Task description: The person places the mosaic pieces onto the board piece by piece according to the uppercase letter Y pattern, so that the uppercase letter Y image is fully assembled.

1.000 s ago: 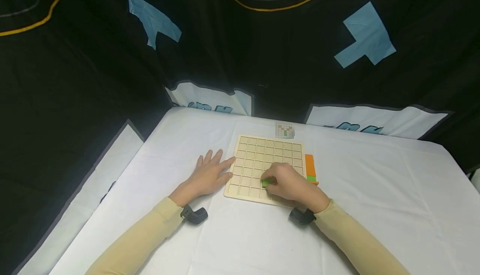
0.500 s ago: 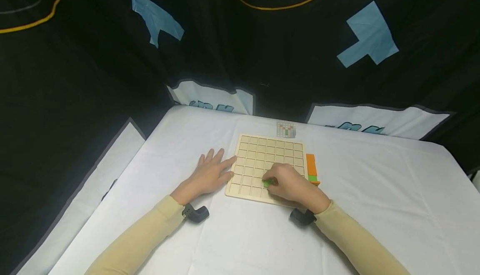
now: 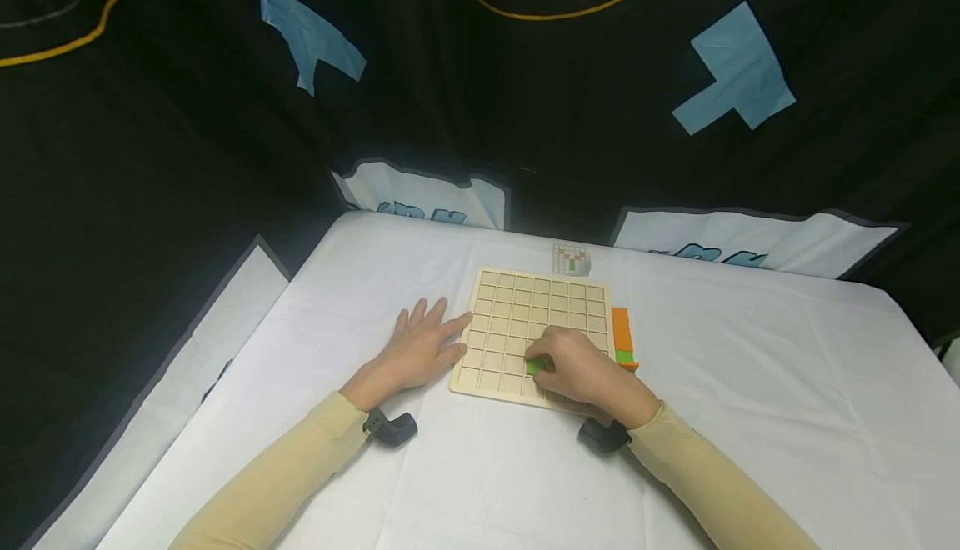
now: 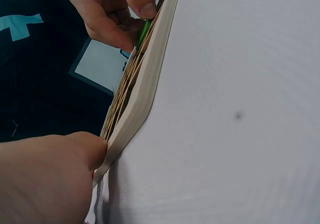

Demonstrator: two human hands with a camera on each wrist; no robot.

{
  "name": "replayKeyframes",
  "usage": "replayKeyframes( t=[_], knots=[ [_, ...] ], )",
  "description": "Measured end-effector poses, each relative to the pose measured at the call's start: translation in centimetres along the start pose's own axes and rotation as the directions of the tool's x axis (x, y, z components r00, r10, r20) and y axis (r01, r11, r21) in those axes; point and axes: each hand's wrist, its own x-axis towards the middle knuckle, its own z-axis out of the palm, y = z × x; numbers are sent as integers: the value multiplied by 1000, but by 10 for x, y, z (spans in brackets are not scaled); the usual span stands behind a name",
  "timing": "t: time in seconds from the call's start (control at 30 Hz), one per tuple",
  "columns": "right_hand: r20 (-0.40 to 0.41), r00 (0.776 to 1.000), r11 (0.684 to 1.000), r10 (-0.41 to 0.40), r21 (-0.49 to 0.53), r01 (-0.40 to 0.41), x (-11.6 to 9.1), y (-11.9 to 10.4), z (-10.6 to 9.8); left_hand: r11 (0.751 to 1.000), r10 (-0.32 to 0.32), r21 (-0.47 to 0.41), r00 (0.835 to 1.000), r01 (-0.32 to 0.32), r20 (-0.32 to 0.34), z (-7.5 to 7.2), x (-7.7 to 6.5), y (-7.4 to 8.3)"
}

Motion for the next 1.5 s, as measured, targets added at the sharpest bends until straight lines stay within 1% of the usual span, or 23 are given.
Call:
replayKeyframes(
  t=[0.4,0.6,0.73,0.87,0.97,1.1,1.27,1.4,1.5],
  knots=[
    [18,1000,1000,8,0,-8,1,0,0,1000,3,6,1000,-3,-13,1,-1,-1],
    [31,1000,1000,0,18,0,1,2,-2,1000,-2,2,1000,2,-11,0,-1,-1],
    [13,1000,999,-14,50,13,-1,5,-4,1000,-6,-4,1000,6,-16,1,-1,-2],
    [-18,999,997,-28,65,29,-6,8,-8,1000,-4,8,1000,4,-8,5,0,-3],
    [-40,999,997,-24,75,26,-10,10,-14,1000,3,10,1000,-3,-1,7,0,-3],
    [-68,998,996,-8,85,13,-12,14,-25,1000,7,2,1000,-7,-12,6,0,-2],
    [-108,994,998,16,68,-9,-15,21,-40,1000,2,5,1000,-2,-12,4,0,-2],
    [-135,989,996,59,68,-50,-22,29,-52,1000,5,5,1000,-5,-10,3,0,-2],
    [-143,984,992,107,76,-97,-29,35,-60,1000,7,6,1000,-7,-14,2,0,-2]
  ],
)
